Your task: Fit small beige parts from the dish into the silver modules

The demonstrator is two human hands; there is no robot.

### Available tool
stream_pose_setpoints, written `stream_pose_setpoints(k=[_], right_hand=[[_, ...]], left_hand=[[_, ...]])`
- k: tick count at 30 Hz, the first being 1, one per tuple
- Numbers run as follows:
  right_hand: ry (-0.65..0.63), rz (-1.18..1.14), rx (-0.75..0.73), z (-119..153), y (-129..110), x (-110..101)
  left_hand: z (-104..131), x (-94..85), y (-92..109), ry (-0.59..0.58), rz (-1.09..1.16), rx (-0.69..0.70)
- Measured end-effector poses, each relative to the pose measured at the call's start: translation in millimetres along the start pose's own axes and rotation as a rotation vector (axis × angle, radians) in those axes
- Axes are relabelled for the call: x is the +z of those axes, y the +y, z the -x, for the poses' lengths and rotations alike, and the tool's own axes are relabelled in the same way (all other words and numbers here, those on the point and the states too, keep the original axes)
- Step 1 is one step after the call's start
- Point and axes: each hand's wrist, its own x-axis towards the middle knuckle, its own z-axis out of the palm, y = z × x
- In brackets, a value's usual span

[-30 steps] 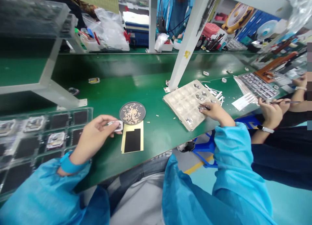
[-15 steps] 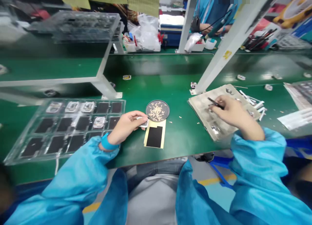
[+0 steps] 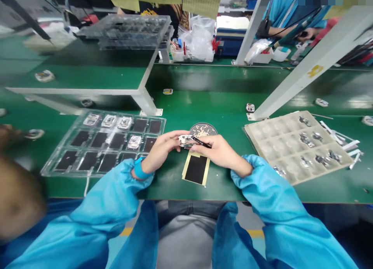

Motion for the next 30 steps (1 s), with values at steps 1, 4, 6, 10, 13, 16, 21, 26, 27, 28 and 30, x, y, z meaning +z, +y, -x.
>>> stream_pose_setpoints(k=[1,4,6,10,13,16,21,26,27,28,30], right_hand=[[-0.007,-0.014,0.036,2,3,1],[0.071,-0.015,0.108,6,7,5],[0.107,-0.013,0.118,7,8,7],[0.081,-0.013,0.131,6,10,9],[0.090,-0.019,0.148,6,11,8],[0.103,-0.024,0.162,6,10,7],[0.091,-0.019,0.170,6,9,5],[0.071,-0.038,0.143,6,10,3],[0.064,-0.044,0.140,6,10,3],[0.060,-0.047,0.139,6,10,3],[0.067,-0.045,0.142,5,10,3]], left_hand=[[1,0.7,0,-0.010,-0.025,0.026],[4,3.9,-1,-0.067,-0.025,0.074],[6,6.0,-1,-0.099,-0.010,0.090],[9,7.8,2,-0.114,-0.078,0.098],[10,8.0,4,-0.109,-0.175,0.108],[11,7.8,4,-0.116,-0.220,0.124],[12,7.1,1,-0.124,-0.226,0.133],[11,7.8,-2,-0.118,-0.201,0.146],[11,8.0,-2,-0.118,-0.199,0.148],[11,8.1,-2,-0.119,-0.199,0.151],[11,8.5,-2,-0.114,-0.205,0.158]])
